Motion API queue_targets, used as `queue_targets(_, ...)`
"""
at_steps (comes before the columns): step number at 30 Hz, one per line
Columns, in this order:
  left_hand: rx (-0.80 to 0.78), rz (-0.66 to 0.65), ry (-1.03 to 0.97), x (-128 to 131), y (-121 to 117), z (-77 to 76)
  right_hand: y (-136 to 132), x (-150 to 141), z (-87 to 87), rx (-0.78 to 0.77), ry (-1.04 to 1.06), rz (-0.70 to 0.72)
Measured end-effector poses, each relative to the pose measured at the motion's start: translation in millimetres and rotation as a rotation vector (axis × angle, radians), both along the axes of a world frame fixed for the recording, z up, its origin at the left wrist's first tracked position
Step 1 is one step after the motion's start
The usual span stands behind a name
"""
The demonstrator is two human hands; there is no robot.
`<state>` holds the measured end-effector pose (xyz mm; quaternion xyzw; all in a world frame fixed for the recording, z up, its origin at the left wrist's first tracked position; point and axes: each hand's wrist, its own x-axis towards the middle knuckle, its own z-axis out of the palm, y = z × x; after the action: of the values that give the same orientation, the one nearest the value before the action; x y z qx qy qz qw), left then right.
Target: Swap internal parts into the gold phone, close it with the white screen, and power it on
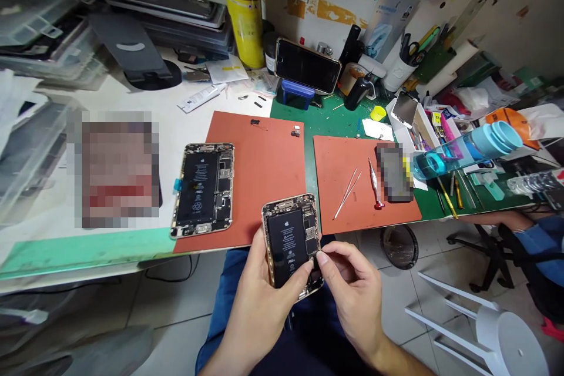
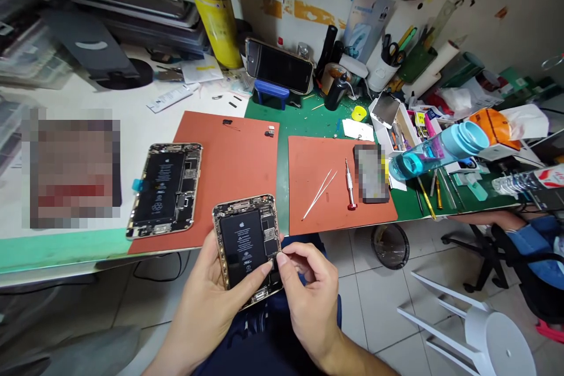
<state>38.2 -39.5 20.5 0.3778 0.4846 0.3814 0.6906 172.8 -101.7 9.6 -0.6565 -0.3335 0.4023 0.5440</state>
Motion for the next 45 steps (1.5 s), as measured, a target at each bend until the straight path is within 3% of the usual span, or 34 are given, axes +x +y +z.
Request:
queue_targets(11, -0.030, -0.130, 0.029, -5, 9, -0.5, 9, 8, 6.9, -0.101, 0.089, 0.021)
queue_targets(23, -0.070, -0.122, 0.006, -3, 16, 7.1, 14, 9, 11.0, -0.117, 0.089, 0.041)
queue_targets(37, -0.128, -0.106, -0.071, -5, 16, 2.2, 9, 12, 14.6, -0.102, 0.128, 0.096)
queue_targets(45, -0.212, -0.067, -0.170, -4, 18, 9.9, 7, 10, 12.9, -0.050, 0.023, 0.104)
